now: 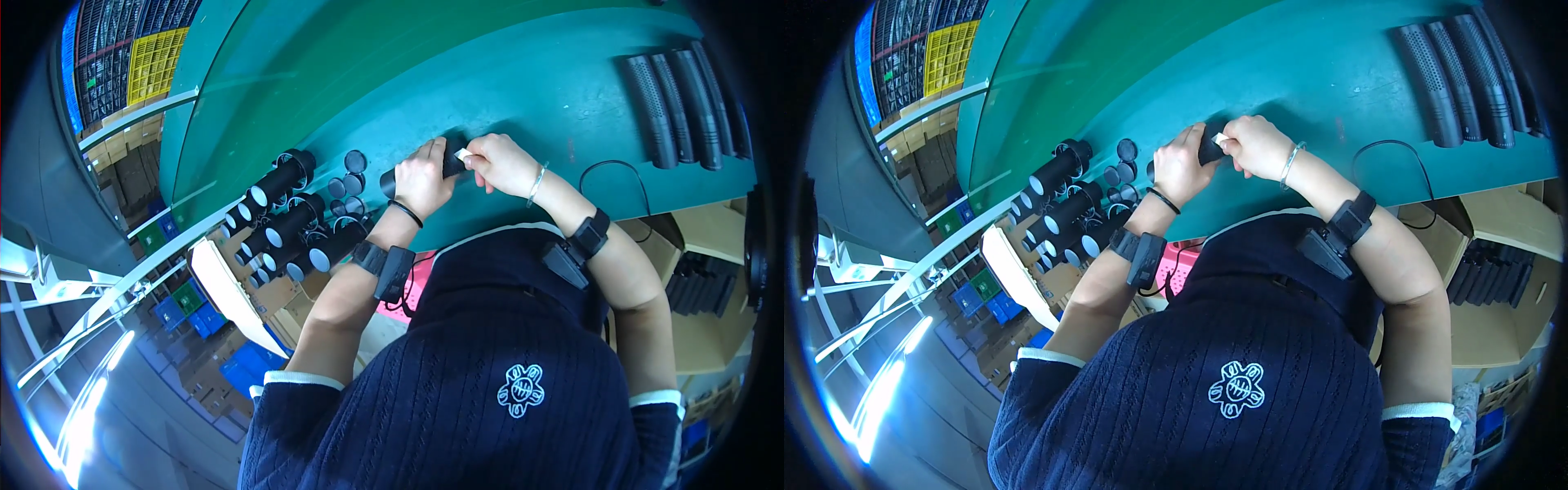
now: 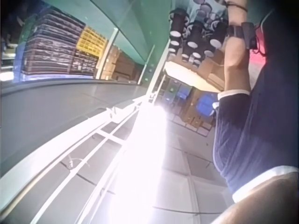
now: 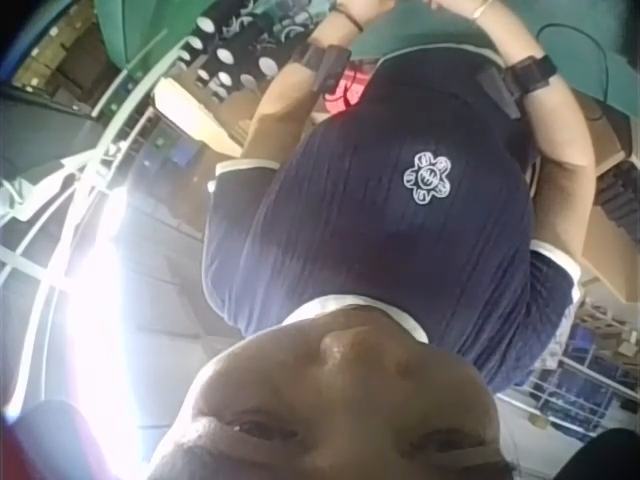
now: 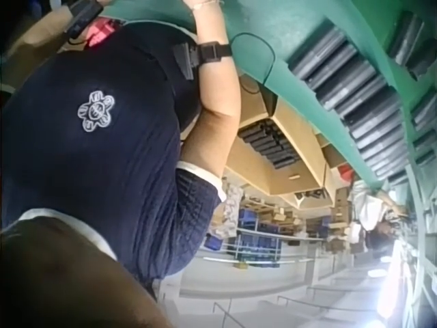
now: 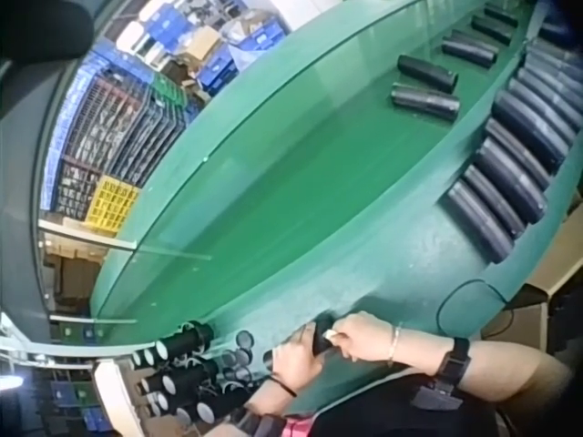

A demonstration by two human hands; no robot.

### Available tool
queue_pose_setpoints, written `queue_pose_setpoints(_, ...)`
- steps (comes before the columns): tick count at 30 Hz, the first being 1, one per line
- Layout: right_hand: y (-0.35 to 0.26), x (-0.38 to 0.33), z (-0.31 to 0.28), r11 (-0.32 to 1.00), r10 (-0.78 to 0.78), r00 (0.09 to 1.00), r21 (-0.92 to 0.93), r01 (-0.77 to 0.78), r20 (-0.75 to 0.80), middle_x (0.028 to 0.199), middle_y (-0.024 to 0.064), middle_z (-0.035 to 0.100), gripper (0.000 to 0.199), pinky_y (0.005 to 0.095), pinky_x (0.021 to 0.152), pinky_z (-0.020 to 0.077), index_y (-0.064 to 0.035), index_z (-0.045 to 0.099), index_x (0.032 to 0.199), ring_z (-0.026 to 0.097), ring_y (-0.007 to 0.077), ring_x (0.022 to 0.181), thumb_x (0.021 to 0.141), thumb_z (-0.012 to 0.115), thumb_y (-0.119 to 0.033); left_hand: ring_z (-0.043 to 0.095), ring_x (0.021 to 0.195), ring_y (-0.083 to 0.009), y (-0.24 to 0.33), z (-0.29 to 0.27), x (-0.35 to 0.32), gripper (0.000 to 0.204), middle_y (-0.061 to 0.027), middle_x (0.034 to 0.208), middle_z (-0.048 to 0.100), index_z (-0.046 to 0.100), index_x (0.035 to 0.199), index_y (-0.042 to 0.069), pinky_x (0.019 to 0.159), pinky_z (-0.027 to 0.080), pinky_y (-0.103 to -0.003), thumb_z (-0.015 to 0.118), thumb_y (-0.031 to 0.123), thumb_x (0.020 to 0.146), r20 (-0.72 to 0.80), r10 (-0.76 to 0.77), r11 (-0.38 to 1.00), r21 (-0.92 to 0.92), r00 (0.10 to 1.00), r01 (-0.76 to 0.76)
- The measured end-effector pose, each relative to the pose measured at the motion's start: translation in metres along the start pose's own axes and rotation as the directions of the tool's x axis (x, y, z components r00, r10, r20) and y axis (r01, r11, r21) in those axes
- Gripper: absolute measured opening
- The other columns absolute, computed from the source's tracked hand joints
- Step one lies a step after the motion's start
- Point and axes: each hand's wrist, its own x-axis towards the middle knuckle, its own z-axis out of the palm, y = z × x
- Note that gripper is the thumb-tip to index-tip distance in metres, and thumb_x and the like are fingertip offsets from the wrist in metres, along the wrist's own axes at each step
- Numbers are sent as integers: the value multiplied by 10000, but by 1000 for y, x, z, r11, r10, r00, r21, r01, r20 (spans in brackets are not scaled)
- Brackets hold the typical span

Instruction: The person applies small white labels to the ends of black cylinders, places them on a conveyor belt, and then packs the cylinders into a cardboard box before pressing caps onto their ends.

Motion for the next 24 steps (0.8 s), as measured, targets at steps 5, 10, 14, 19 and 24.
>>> queue_pose_setpoints(5,1,2,2,1000,6,1000,7,-6,0,563,103,618,280,299,460,496,20,589,710,619,172,461,913,474,-135,646,858,-339,-2,3,-1,620,-187,1046,620,515,1156,-2,704,527,-422,756,183,615,-35,16,1000,7,999,-15)
queue_pose_setpoints(10,1,1,2,999,21,1000,28,-21,0,564,100,620,284,296,458,494,17,588,709,616,167,458,917,472,-139,648,842,-338,-1,2,-2,620,-184,1034,622,515,1153,-3,696,529,-418,754,179,611,-43,15,1000,3,999,-15)
queue_pose_setpoints(14,-1,0,2,999,26,1000,28,-26,15,562,97,621,295,296,453,494,17,586,705,613,162,453,923,472,-146,650,833,-336,0,1,-2,619,-182,1021,626,516,1148,-5,689,530,-418,756,177,608,-22,7,1000,3,1000,-7)
queue_pose_setpoints(19,-4,1,0,998,50,998,36,-51,32,563,96,622,302,295,450,495,19,585,698,612,160,450,924,469,-144,651,836,-335,0,1,-2,612,-183,1020,627,518,1146,-5,692,531,-419,753,168,608,-30,6,1000,13,1000,-6)
queue_pose_setpoints(24,-6,1,-4,994,81,994,73,-86,67,581,101,628,226,269,440,473,29,586,758,613,153,455,899,477,-110,649,841,-337,1,2,-1,604,-183,1032,626,522,1142,-3,695,533,-415,750,160,607,-60,10,1000,23,998,-9)
